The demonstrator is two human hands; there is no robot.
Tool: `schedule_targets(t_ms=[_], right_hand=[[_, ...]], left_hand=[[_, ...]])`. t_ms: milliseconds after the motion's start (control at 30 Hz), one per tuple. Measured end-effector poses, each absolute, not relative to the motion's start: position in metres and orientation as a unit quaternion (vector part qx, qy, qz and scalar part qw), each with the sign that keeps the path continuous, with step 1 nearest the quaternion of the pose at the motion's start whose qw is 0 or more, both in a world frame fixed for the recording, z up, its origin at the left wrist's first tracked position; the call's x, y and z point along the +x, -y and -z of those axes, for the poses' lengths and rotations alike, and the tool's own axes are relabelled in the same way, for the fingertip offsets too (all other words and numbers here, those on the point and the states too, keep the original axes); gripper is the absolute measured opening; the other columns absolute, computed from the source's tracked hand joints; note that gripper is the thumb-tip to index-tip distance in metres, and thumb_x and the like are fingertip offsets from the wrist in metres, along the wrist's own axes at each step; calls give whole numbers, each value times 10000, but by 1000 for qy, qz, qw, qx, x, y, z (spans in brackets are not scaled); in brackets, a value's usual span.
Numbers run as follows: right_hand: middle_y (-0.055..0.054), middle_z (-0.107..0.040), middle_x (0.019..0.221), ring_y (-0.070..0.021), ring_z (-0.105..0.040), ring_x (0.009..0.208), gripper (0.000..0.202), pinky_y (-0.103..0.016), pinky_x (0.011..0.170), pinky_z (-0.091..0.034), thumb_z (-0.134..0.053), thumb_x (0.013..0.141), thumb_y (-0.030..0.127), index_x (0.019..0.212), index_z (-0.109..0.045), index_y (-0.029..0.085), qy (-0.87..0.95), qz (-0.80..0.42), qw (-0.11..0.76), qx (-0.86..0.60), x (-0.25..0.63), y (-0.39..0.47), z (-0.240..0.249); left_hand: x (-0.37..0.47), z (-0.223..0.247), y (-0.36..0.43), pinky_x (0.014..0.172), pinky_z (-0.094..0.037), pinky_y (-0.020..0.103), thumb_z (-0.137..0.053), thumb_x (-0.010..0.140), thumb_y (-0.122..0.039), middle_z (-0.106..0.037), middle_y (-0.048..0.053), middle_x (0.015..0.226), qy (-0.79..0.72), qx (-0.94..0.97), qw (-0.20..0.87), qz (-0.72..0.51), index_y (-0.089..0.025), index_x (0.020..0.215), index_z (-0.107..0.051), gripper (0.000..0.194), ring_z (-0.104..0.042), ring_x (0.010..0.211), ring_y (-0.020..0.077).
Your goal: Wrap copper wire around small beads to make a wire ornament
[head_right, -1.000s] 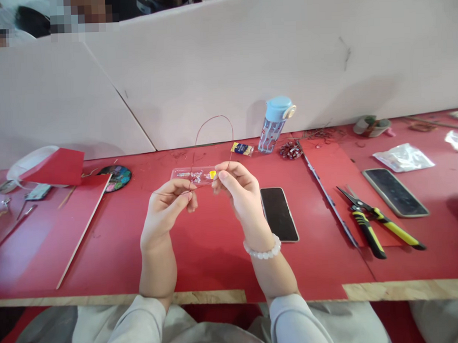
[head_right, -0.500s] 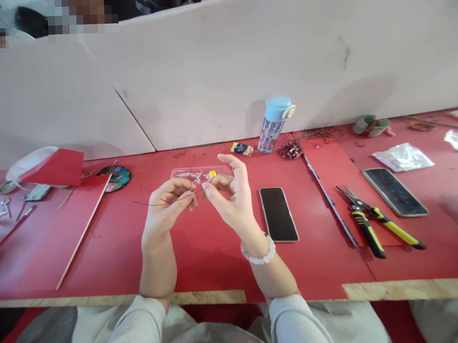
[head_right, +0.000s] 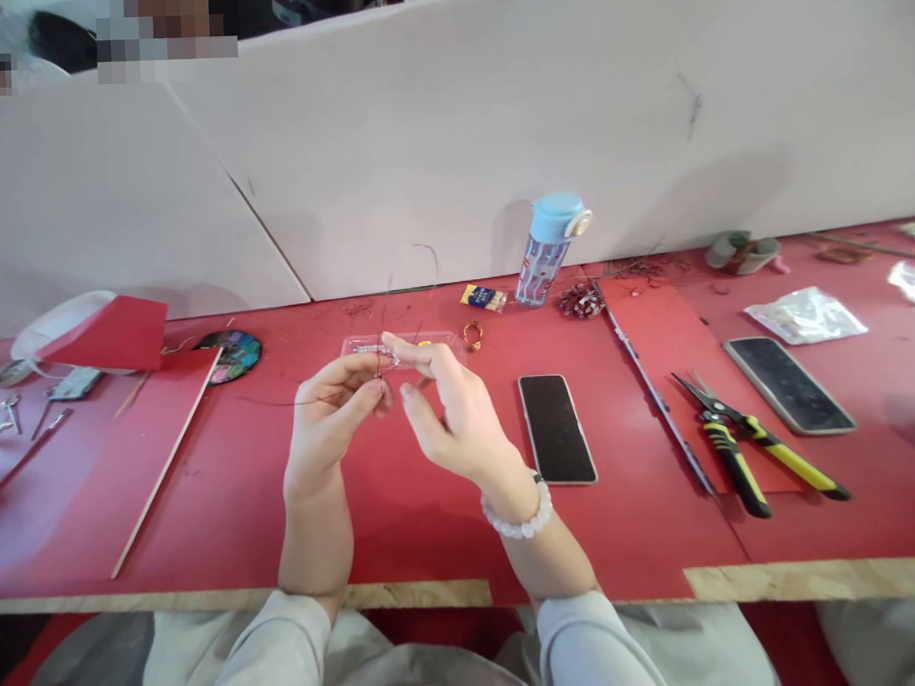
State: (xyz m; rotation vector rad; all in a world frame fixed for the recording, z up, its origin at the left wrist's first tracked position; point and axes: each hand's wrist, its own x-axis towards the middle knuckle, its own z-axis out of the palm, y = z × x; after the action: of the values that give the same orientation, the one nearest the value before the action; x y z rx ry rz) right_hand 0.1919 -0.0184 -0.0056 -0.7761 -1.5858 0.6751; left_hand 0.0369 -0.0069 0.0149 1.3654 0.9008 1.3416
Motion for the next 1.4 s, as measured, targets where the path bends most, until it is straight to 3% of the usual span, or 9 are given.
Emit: schedule_targets(t_ms=[100,233,400,533,800,900,1167,1400], right_hand=[[-161,-618,1474,-254,-665,1283,440,-421,927,-630,-558,955,149,1378,-481,241,714,-288,555,-315,190,22,6],[-150,-639,1444,-247,-683,1248,473,-403,906,-640,-545,953,132,1406,-468,245,735,-280,540,-299,188,21,8],[-91,-748,1248,-208,-757,1043,395,-378,880,-649,-534,974,139,1345,-588,263,703,-193,574,-374,201,6,10],[-103,-758,1221,-249,-717,1154,254,-428,988,-611,-568,983,181,1166,-731,248,715,-100,562,-403,216,-5,11],[-82,-785,1179,-224,-745,1082,292,-409,947,-623,-529,1004,196,1205,-735,248,706,-158,567,-396,205,2,10],[-75,-788,1146,-199,-762,965,295,-369,862,-643,-539,1001,214,1225,-726,259,694,-183,570,-402,202,1,12],[-43,-795,857,-200,-725,803,184,-350,756,-614,-604,993,210,993,-781,261,739,-81,560,-365,214,-5,13],[-27,-778,803,-174,-692,716,189,-311,688,-590,-601,976,163,953,-770,243,744,-103,568,-337,200,7,5]], left_hand=[[36,-13,7,537,-549,193,-767,759,-194,-748,11,747,-382,558,479,-560,-181,872,-766,114,-628,549,82],[35,-14,7,518,-533,170,-760,755,-171,-685,-22,635,-370,554,468,-581,-180,807,-740,57,-611,523,74],[35,-18,10,492,-510,161,-745,759,-164,-647,-30,575,-368,556,478,-572,-173,788,-727,35,-599,499,72],[35,-19,12,482,-504,171,-751,756,-174,-643,-25,559,-376,555,485,-562,-171,777,-732,29,-596,493,80],[32,-15,10,523,-538,164,-766,787,-192,-678,-22,611,-363,553,482,-575,-194,836,-764,49,-635,539,81],[31,-14,9,533,-549,176,-779,791,-212,-686,-14,621,-371,548,481,-576,-189,839,-764,55,-645,546,89],[31,-13,8,524,-535,164,-832,801,-312,-679,-15,603,-344,557,497,-570,-198,861,-782,138,-612,519,75],[32,-14,9,525,-542,176,-858,782,-331,-688,-8,618,-324,574,505,-558,-201,856,-794,163,-602,525,79]])
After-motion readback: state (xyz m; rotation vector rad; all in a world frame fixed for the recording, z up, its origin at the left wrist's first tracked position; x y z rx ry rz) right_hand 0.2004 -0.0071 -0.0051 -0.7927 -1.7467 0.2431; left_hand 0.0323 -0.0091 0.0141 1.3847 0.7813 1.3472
